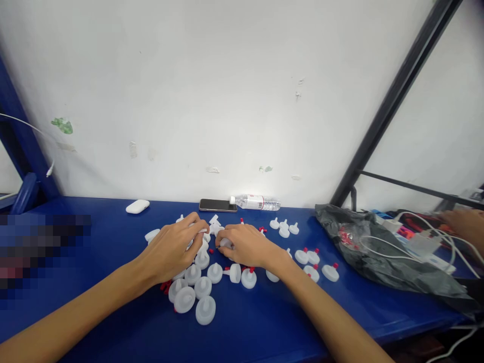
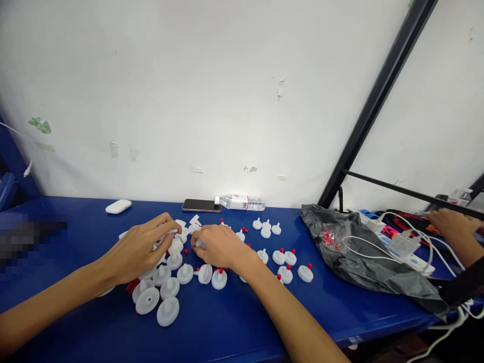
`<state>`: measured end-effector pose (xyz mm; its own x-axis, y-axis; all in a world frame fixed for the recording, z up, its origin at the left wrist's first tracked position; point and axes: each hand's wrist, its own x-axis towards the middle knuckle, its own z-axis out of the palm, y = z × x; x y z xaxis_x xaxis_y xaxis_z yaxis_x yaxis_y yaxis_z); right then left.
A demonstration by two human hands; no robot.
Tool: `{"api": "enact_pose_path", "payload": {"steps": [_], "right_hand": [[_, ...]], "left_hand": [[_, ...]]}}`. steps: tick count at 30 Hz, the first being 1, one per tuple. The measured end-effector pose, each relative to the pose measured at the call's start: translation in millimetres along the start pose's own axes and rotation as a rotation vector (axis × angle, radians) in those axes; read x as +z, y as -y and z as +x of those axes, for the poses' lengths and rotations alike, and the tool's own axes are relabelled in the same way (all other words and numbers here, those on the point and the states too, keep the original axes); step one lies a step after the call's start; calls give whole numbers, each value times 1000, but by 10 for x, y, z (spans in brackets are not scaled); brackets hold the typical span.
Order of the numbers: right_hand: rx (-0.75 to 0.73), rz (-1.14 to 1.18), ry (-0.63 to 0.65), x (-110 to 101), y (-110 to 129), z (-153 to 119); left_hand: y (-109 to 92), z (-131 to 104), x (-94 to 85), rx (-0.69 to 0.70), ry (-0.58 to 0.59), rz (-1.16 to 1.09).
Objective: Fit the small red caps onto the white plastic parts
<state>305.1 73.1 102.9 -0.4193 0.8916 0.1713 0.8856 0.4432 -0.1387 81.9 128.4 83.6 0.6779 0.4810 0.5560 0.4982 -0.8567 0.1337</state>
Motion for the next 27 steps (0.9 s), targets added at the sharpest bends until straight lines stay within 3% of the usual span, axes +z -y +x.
{"api": "enact_pose_path", "payload": {"steps": [16, 27], "right_hand": [[-82, 226, -51, -100, 14, 8], [-108, 198, 138, -122, -108, -47]], "left_hand": [[-16, -10, -7, -2, 27, 13], [-49, 4, -27, 13, 36, 36]]}}
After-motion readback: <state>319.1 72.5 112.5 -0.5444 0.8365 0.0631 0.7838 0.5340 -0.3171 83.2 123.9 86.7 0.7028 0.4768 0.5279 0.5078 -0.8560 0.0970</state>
